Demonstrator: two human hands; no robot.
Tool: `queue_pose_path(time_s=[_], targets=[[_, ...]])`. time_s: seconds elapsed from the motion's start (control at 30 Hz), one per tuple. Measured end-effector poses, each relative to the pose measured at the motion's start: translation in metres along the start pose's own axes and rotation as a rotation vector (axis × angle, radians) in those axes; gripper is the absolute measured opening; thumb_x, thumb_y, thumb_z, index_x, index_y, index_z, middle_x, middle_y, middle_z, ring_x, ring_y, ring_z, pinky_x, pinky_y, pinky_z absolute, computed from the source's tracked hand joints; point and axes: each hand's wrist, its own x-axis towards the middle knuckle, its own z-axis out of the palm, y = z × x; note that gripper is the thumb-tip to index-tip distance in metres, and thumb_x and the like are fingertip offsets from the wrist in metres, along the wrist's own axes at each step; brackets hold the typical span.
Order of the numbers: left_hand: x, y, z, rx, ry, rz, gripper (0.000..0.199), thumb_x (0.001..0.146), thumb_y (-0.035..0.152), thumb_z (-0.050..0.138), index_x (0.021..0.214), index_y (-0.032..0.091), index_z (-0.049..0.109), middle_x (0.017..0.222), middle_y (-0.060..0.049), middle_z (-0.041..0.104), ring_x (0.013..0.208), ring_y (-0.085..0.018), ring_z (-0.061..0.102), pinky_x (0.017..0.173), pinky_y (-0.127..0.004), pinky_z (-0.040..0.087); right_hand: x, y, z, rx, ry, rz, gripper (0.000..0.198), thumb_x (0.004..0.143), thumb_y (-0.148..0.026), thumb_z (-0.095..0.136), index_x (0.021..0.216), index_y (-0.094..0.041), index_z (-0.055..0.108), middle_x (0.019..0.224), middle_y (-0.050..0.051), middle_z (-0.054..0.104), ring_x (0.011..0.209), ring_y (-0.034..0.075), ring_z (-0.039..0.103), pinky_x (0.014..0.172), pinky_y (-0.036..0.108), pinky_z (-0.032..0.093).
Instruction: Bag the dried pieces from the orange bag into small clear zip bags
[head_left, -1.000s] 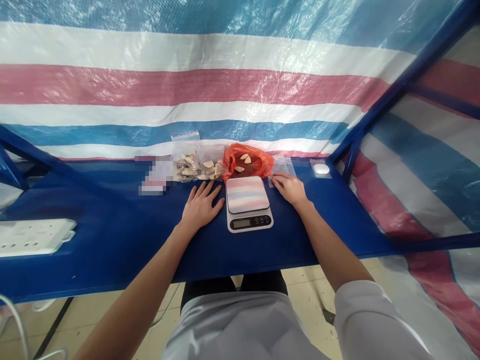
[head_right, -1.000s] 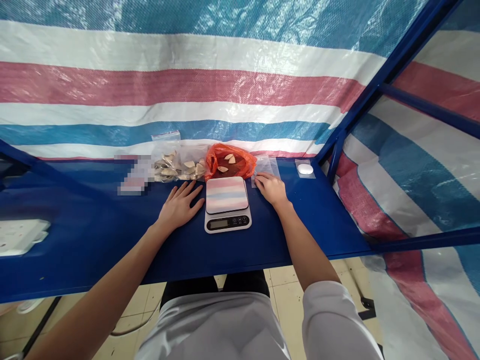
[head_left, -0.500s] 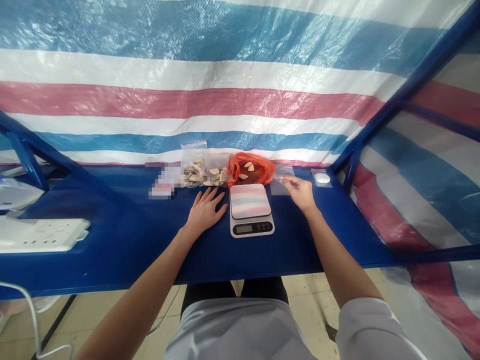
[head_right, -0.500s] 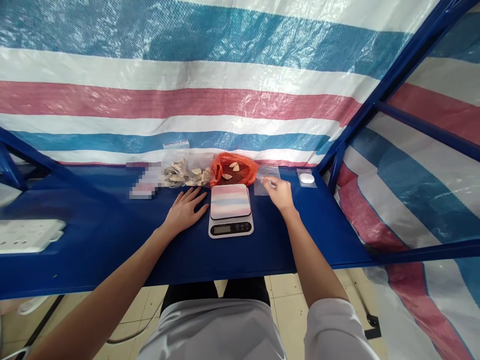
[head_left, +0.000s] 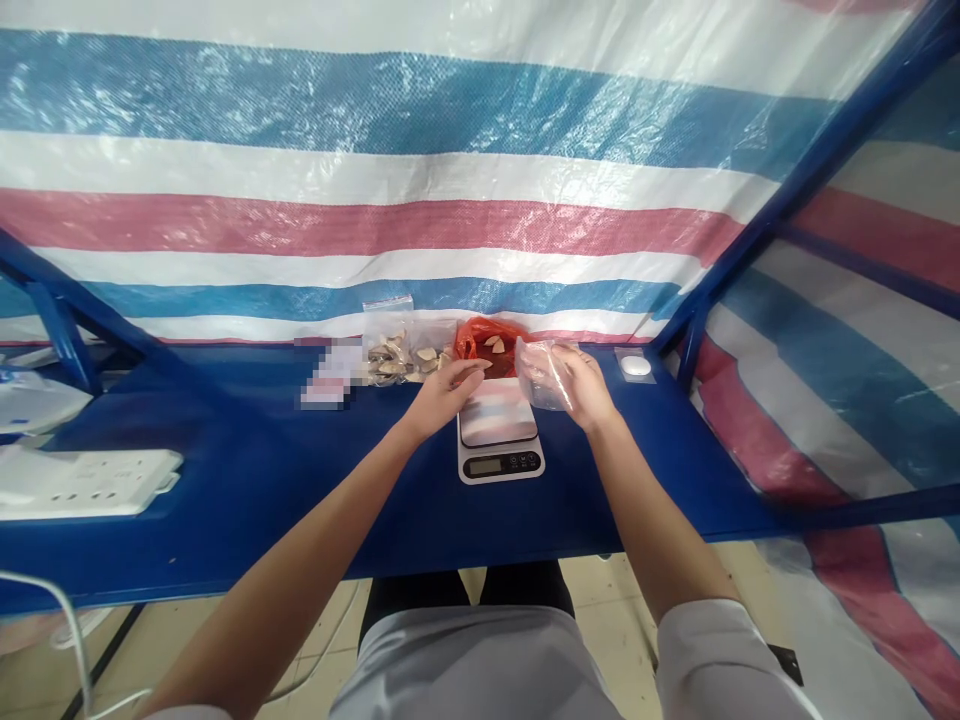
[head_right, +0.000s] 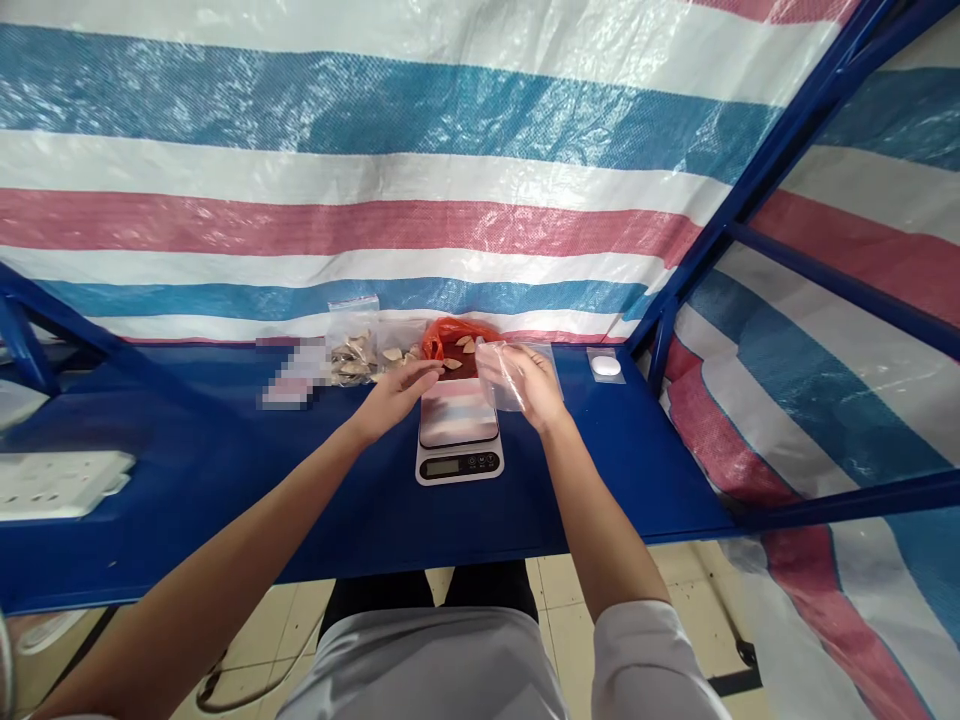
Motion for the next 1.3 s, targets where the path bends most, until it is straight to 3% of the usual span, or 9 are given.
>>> queue_pose_path(time_s=[0.13,0.27,0.47,0.6,0.77,1.0,1.13,1.2,1.3], targets=[[0.011,0.009,0.015,-0.362,-0.046,-0.183,0.048,0.081,0.054,0.073,0.115,0.021,0.071,0.128,-0.01,0.069,0.121,-0.028,0.062,0.103,-0.042,0.051,0.006,0.01,0.019,0.039,-0.021,-0.009,0.038,0.081,-0.05,0.061,0.097,-0.018,0.073,0.111,0.011,0.077,0.115,0.032,0.07,0.096,0.046,0.059],[0.014,0.007,0.017,-0.579,-0.105,-0.234,0.039,0.077,0.049,0.078,0.106,0.023,0.074,0.112,-0.006,0.074,0.105,-0.023,0.068,0.096,-0.039,0.053,0.012,0.018,0.03,0.06,-0.036,-0.036,0.039,0.082,-0.049,0.055,0.098,-0.018,0.071,0.116,0.012,0.076,0.119,0.031,0.067,0.1,0.046,0.057],[0.015,-0.005,0.005,-0.659,0.081,-0.245,0.038,0.061,0.037,0.09,0.092,0.02,0.076,0.081,0.001,0.069,0.075,-0.013,0.063,0.072,-0.028,0.052,0.01,0.022,0.031,0.168,0.012,-0.022,0.02,0.081,-0.037,0.062,0.089,-0.022,0.072,0.109,0.006,0.078,0.118,0.028,0.068,0.102,0.043,0.057],[0.017,-0.008,-0.007,-0.601,0.159,-0.195,0.041,0.055,0.04,0.092,0.087,0.018,0.077,0.081,-0.001,0.07,0.07,-0.012,0.061,0.067,-0.025,0.05,0.005,0.023,0.027,0.211,0.014,0.083,0.017,0.078,-0.037,0.072,0.086,-0.022,0.074,0.104,0.005,0.079,0.11,0.026,0.072,0.094,0.038,0.06],[0.026,-0.01,-0.03,-0.345,0.213,-0.052,0.047,0.057,0.05,0.089,0.088,0.016,0.078,0.086,-0.004,0.073,0.074,-0.016,0.064,0.073,-0.03,0.053,0.008,0.023,0.025,0.146,-0.042,0.121,0.034,0.08,-0.053,0.075,0.091,-0.02,0.075,0.098,0.008,0.08,0.093,0.024,0.076,0.077,0.034,0.063],[0.042,0.011,-0.067,0.123,-0.051,0.05,0.043,0.072,0.055,0.077,0.097,0.02,0.08,0.075,-0.003,0.073,0.064,-0.016,0.061,0.063,-0.027,0.05,0.022,0.009,0.05,-0.147,-0.162,0.152,0.034,0.087,-0.049,0.069,0.106,-0.022,0.075,0.105,0.008,0.078,0.094,0.022,0.075,0.064,0.027,0.062],[0.051,0.013,-0.071,0.159,-0.168,0.091,0.04,0.074,0.054,0.076,0.097,0.021,0.08,0.079,-0.004,0.075,0.069,-0.017,0.064,0.066,-0.027,0.052,0.034,0.013,0.063,-0.223,-0.136,0.101,0.031,0.078,-0.041,0.079,0.1,-0.019,0.076,0.098,0.007,0.078,0.088,0.021,0.075,0.062,0.025,0.061],[0.055,0.004,-0.068,0.159,-0.165,0.112,0.042,0.074,0.056,0.075,0.097,0.02,0.079,0.085,-0.005,0.076,0.073,-0.018,0.066,0.069,-0.029,0.054,0.04,0.02,0.065,-0.219,-0.105,0.098,0.028,0.074,-0.037,0.081,0.095,-0.019,0.077,0.092,0.006,0.078,0.083,0.021,0.075,0.062,0.027,0.062],[0.056,-0.013,-0.063,0.236,-0.039,0.209,0.041,0.081,0.054,0.071,0.1,0.019,0.078,0.1,-0.008,0.076,0.085,-0.022,0.069,0.079,-0.032,0.056,0.046,0.033,0.062,-0.192,-0.05,0.108,0.023,0.073,-0.035,0.08,0.09,-0.019,0.076,0.083,0.005,0.077,0.078,0.023,0.076,0.062,0.032,0.063]])
